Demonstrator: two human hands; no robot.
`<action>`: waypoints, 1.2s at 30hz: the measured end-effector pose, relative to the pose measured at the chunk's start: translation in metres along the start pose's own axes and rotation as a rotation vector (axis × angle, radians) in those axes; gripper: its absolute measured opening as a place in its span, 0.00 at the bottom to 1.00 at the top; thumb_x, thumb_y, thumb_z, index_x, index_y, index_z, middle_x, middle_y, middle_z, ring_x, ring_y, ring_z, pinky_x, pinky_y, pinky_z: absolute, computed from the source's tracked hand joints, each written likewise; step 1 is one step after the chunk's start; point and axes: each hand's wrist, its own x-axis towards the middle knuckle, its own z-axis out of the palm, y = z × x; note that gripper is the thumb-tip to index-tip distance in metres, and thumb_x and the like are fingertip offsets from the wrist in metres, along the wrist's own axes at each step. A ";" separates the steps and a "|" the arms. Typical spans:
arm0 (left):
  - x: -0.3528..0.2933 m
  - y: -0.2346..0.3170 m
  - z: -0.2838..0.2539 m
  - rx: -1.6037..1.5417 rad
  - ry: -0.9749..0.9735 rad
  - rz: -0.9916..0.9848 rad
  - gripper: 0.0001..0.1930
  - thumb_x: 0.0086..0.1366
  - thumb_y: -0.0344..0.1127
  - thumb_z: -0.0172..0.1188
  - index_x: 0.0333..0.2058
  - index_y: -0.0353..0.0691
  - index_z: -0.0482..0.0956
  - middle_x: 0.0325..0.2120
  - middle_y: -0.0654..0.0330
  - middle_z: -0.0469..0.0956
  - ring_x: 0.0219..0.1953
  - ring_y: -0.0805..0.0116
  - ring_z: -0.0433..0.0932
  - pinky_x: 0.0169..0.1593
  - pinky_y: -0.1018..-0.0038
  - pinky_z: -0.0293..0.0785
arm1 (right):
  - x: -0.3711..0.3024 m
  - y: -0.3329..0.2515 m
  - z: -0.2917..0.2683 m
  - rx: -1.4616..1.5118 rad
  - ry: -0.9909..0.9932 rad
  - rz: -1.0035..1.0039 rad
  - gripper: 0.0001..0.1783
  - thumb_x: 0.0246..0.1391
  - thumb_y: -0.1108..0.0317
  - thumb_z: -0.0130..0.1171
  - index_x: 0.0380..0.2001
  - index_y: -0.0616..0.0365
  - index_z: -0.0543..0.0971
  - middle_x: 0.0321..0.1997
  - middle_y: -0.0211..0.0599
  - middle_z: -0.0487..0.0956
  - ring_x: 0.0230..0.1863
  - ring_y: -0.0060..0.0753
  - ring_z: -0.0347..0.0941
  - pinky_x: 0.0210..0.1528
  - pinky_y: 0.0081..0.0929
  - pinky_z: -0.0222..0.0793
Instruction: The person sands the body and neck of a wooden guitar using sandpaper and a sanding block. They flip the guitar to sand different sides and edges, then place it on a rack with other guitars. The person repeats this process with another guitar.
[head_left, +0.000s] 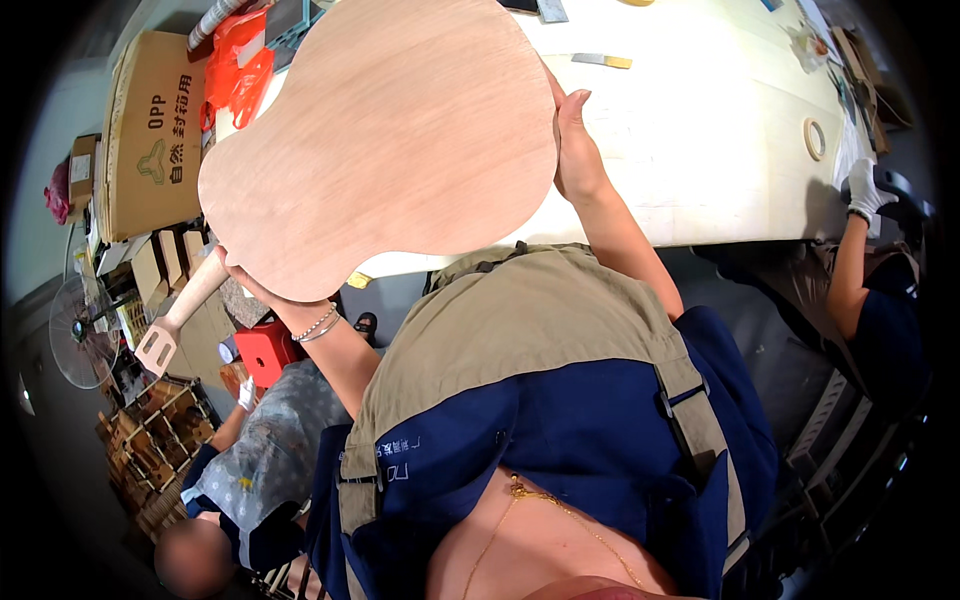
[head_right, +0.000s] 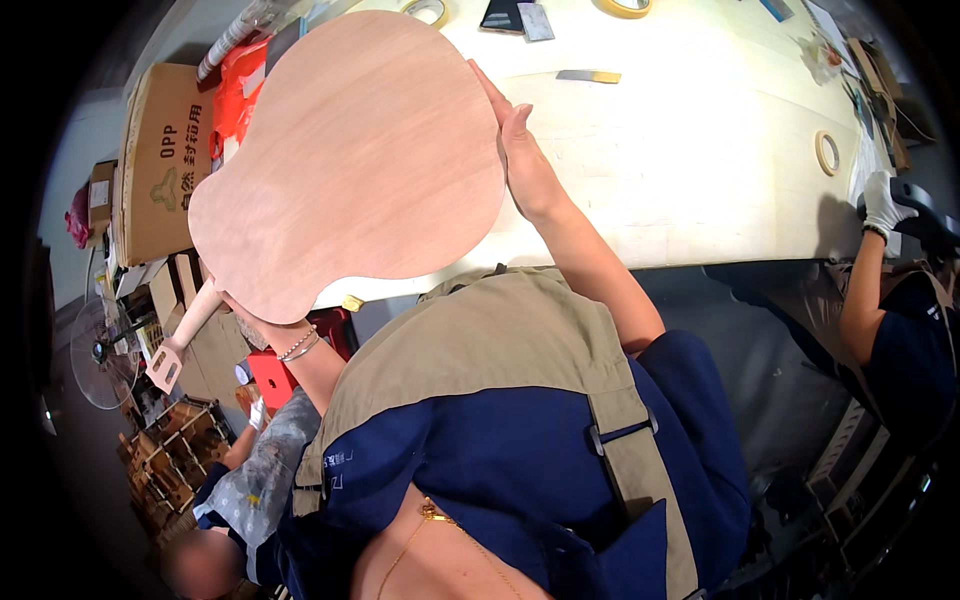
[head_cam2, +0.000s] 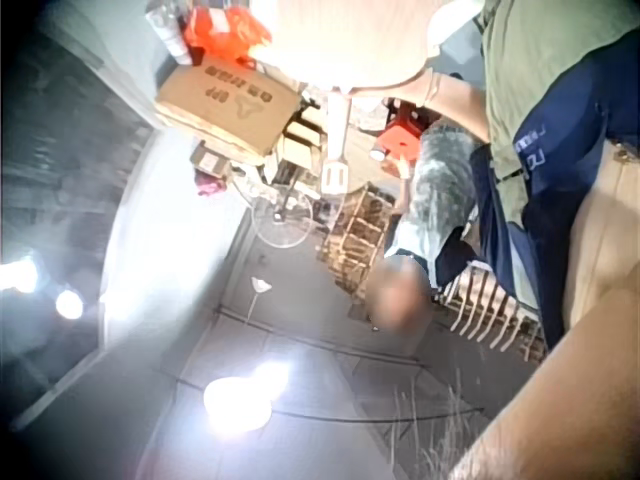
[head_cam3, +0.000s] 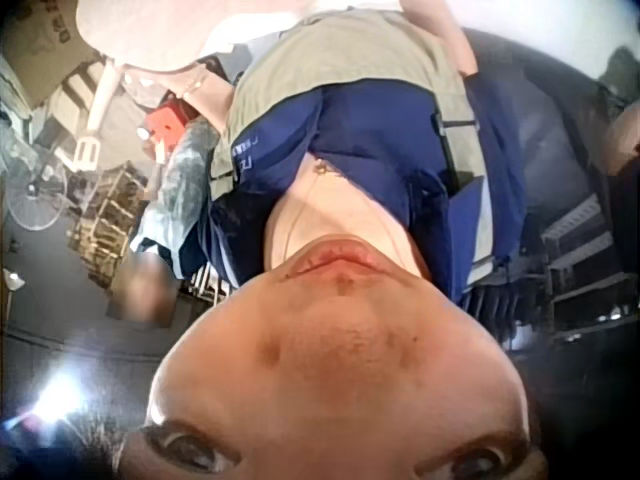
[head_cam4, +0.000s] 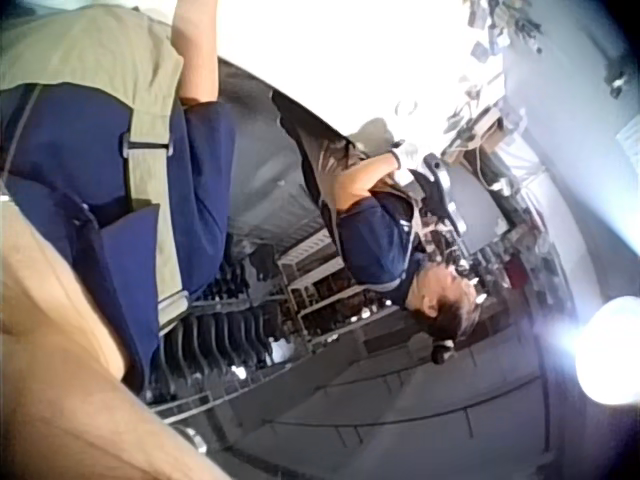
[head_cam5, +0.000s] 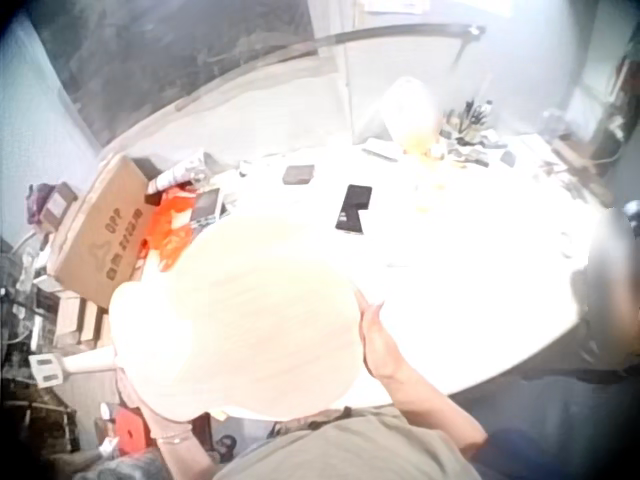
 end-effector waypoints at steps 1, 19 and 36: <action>0.001 -0.001 -0.002 0.017 -0.007 0.003 0.30 0.61 0.59 0.42 0.57 0.49 0.61 0.55 0.60 0.65 0.54 0.58 0.67 0.52 0.58 0.69 | 0.000 -0.001 0.000 -0.002 0.000 -0.010 0.47 0.54 0.31 0.18 0.65 0.58 0.44 0.69 0.40 0.46 0.70 0.38 0.39 0.68 0.35 0.34; 0.003 -0.006 0.011 0.143 0.164 0.016 0.32 0.63 0.59 0.46 0.56 0.40 0.62 0.54 0.54 0.66 0.54 0.60 0.68 0.53 0.66 0.68 | -0.006 -0.010 -0.012 -0.192 0.176 0.159 0.50 0.51 0.27 0.17 0.64 0.55 0.50 0.67 0.45 0.51 0.69 0.42 0.41 0.68 0.38 0.36; -0.047 -0.001 0.058 0.153 0.022 0.123 0.33 0.66 0.58 0.39 0.56 0.33 0.62 0.49 0.52 0.69 0.52 0.64 0.68 0.55 0.68 0.65 | -0.062 0.003 -0.061 0.220 0.436 0.276 0.43 0.57 0.34 0.24 0.62 0.59 0.55 0.62 0.42 0.61 0.61 0.35 0.58 0.60 0.31 0.56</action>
